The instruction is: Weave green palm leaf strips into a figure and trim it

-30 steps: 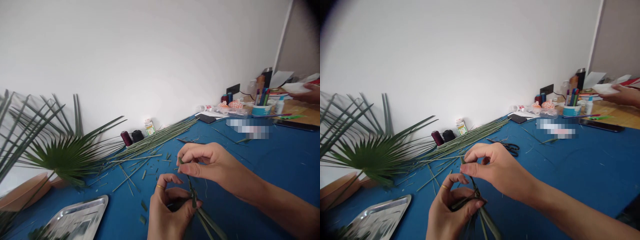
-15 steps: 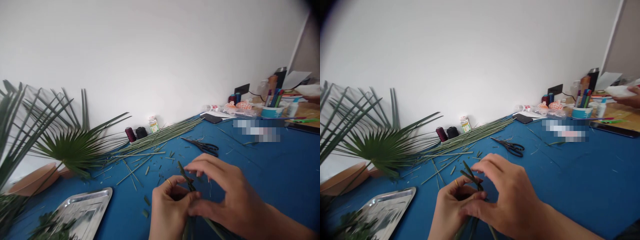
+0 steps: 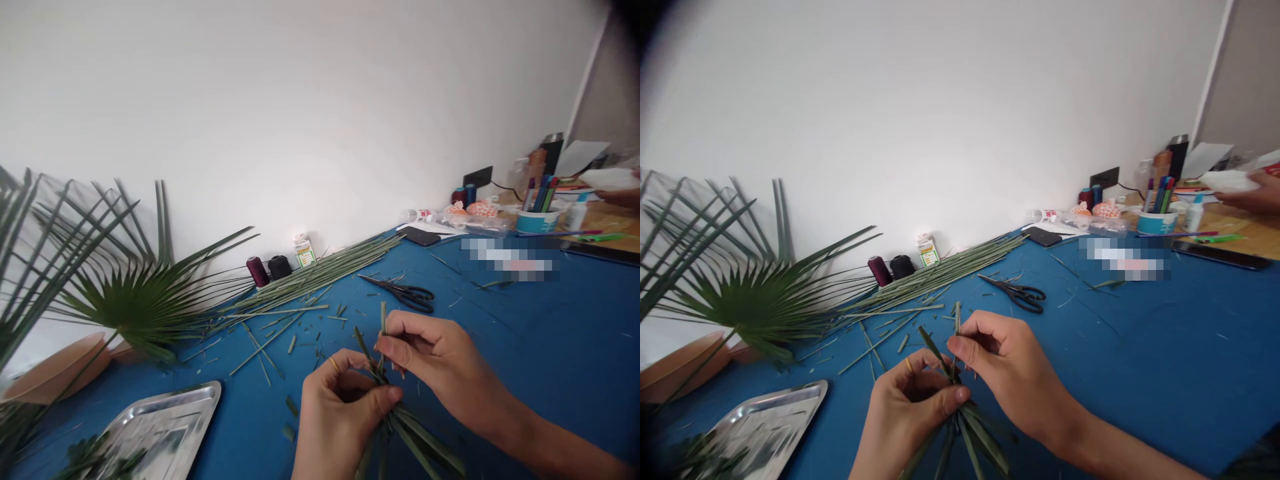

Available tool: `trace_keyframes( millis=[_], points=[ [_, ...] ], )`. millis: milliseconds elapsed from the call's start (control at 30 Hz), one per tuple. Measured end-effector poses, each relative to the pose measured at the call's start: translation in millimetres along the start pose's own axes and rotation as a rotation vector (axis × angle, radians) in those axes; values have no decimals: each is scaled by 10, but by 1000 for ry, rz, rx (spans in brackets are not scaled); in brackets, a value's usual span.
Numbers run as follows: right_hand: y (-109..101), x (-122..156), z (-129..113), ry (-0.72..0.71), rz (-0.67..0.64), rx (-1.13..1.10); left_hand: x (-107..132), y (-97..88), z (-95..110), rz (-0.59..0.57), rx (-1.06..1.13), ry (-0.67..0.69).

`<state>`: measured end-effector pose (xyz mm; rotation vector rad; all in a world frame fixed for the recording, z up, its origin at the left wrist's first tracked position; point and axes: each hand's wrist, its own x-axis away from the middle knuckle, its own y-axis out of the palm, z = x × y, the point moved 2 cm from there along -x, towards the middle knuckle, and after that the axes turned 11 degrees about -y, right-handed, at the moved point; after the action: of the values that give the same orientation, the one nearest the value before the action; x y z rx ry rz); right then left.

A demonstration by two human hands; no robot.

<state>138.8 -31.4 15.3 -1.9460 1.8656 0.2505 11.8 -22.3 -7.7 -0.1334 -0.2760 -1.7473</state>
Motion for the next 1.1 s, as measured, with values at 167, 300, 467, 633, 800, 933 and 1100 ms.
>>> trace_keyframes(
  millis=[167, 300, 467, 633, 800, 933, 1100],
  points=[
    [0, -58, 76, 66, -24, -107, 4, 1, 21, -12, 72, 19],
    [-52, -101, 130, 65, -9, -22, -8, -21, 27, -1, 129, 30],
    [-90, -87, 96, 43, 24, 14, -9, -37, 7, 26, 116, 10],
    [-58, -43, 30, 45, -78, -55, -25, -65, -16, 72, 208, -33],
    [-56, -15, 46, 31, -113, 8, -36, -89, -31, 48, 192, -48],
    [-56, 27, 63, 18, -57, 14, -27, -94, 9, 68, 152, -15],
    [2, 58, 81, -11, -115, 18, -31, -101, 40, 117, 109, 1]
  ],
)
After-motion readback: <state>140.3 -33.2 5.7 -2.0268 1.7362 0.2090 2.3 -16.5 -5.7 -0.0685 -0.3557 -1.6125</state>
